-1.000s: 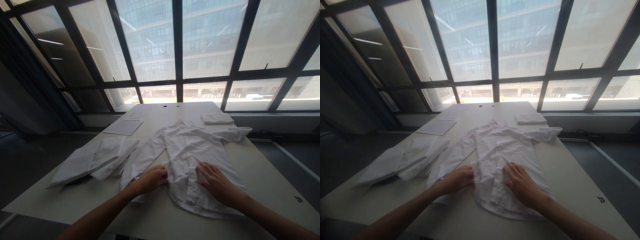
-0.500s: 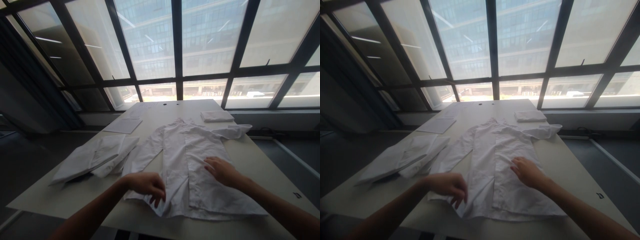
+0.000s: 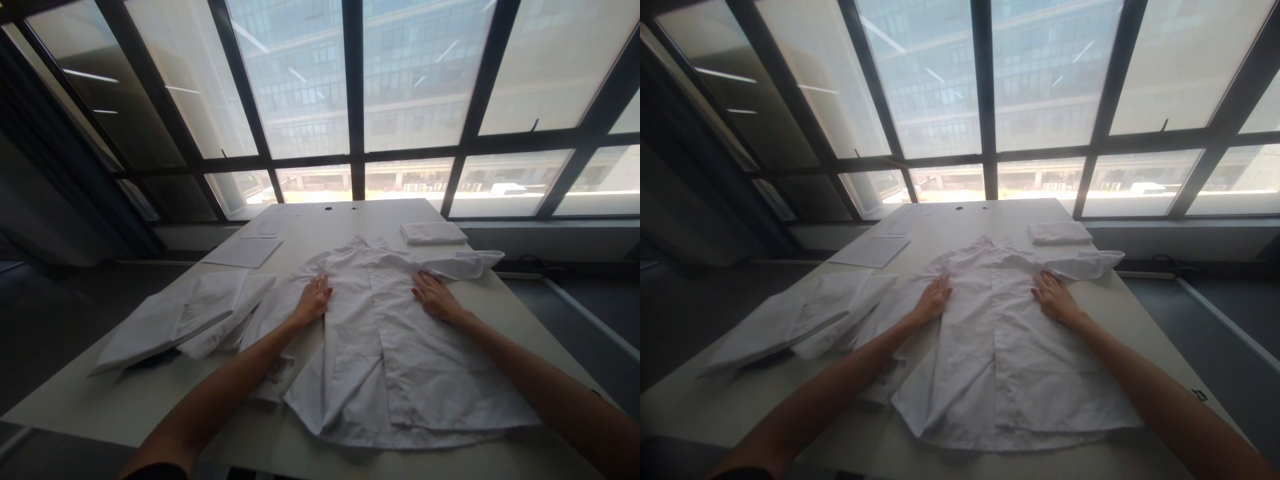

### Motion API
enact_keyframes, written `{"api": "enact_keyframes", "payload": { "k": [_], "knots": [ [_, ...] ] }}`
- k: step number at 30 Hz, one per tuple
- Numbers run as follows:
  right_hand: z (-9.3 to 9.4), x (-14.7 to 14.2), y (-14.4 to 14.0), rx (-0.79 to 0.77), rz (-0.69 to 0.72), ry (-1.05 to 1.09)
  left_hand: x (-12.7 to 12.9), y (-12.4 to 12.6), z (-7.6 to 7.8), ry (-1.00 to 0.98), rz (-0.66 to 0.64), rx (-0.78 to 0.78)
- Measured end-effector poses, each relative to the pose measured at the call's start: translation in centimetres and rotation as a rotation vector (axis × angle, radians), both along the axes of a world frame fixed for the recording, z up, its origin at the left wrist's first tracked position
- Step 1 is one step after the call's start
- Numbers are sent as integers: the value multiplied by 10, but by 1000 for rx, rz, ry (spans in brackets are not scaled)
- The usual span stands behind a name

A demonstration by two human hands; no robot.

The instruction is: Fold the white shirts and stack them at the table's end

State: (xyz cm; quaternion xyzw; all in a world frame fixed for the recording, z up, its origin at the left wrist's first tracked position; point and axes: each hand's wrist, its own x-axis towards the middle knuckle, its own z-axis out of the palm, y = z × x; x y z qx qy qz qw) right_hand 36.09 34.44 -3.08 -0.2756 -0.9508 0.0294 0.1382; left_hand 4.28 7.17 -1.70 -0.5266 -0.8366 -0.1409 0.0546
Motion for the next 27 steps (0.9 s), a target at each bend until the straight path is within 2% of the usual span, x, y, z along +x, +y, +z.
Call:
{"api": "enact_keyframes", "payload": {
  "k": [8, 12, 15, 19, 21, 23, 24, 27],
  "knots": [
    [1, 22, 20, -20, 105, -33, -62, -10, 21, 32, -64, -126],
    [-1, 33, 30, 4, 143, -51, -75, 1, 24, 25, -79, -141],
    [-4, 40, 40, 32, 143, -49, -73, 14, 29, -20, -174, -155],
    [-11, 48, 57, 80, 80, -45, -48, 22, 39, -66, -303, -108],
    [-15, 50, 62, 114, 61, -35, -24, 14, 43, -55, -258, 16],
    [-19, 51, 63, 147, 62, -19, 6, -3, 45, -76, -139, 129],
    [-20, 51, 62, 159, 65, -14, 22, -15, 46, -132, -108, 128],
    [-21, 51, 58, 175, 49, -14, 63, -50, 47, -401, -133, -28]
  ]
}}
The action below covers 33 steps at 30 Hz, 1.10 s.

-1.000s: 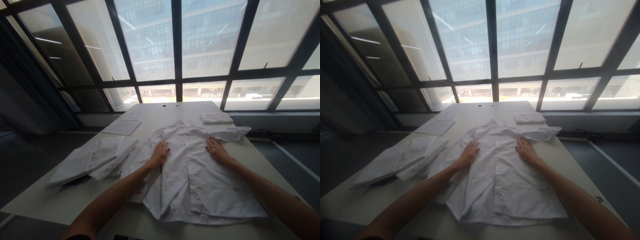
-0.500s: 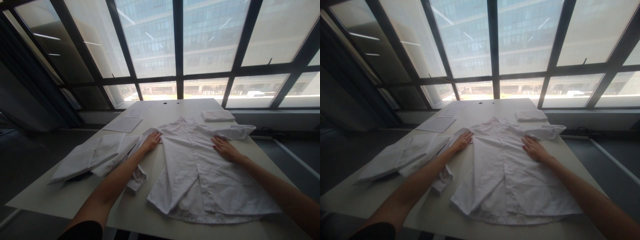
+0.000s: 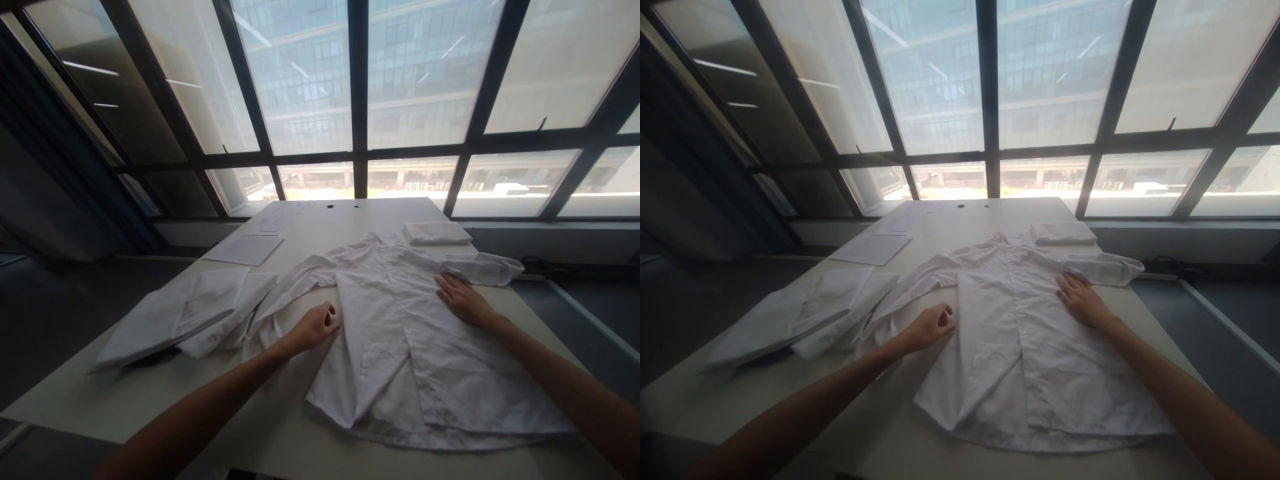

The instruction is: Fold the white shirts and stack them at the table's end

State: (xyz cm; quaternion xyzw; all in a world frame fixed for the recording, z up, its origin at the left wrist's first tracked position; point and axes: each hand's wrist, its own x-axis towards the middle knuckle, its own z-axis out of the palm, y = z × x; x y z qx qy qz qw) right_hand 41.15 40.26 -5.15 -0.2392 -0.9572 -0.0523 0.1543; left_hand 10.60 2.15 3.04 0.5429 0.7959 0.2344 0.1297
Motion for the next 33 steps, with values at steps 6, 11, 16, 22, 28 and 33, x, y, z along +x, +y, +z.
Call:
{"api": "enact_keyframes", "payload": {
  "k": [6, 11, 16, 22, 28, 33],
  "knots": [
    [5, -3, -5, -9, -46, -10, 35, -25, 14, -319, -39, -70],
    [7, -4, -8, -24, -61, -1, 22, -41, 34, -308, -3, -28],
    [10, -4, -19, -49, -83, -26, 13, -79, 45, -252, -71, -211],
    [28, -20, -48, -79, -55, -33, 15, -48, 42, 40, -86, -176],
    [32, -39, -88, -212, 77, -35, -12, 59, 10, 351, 28, -103],
    [23, -27, -128, -271, 37, -96, -44, 98, 6, 361, 122, -317]
  ]
}}
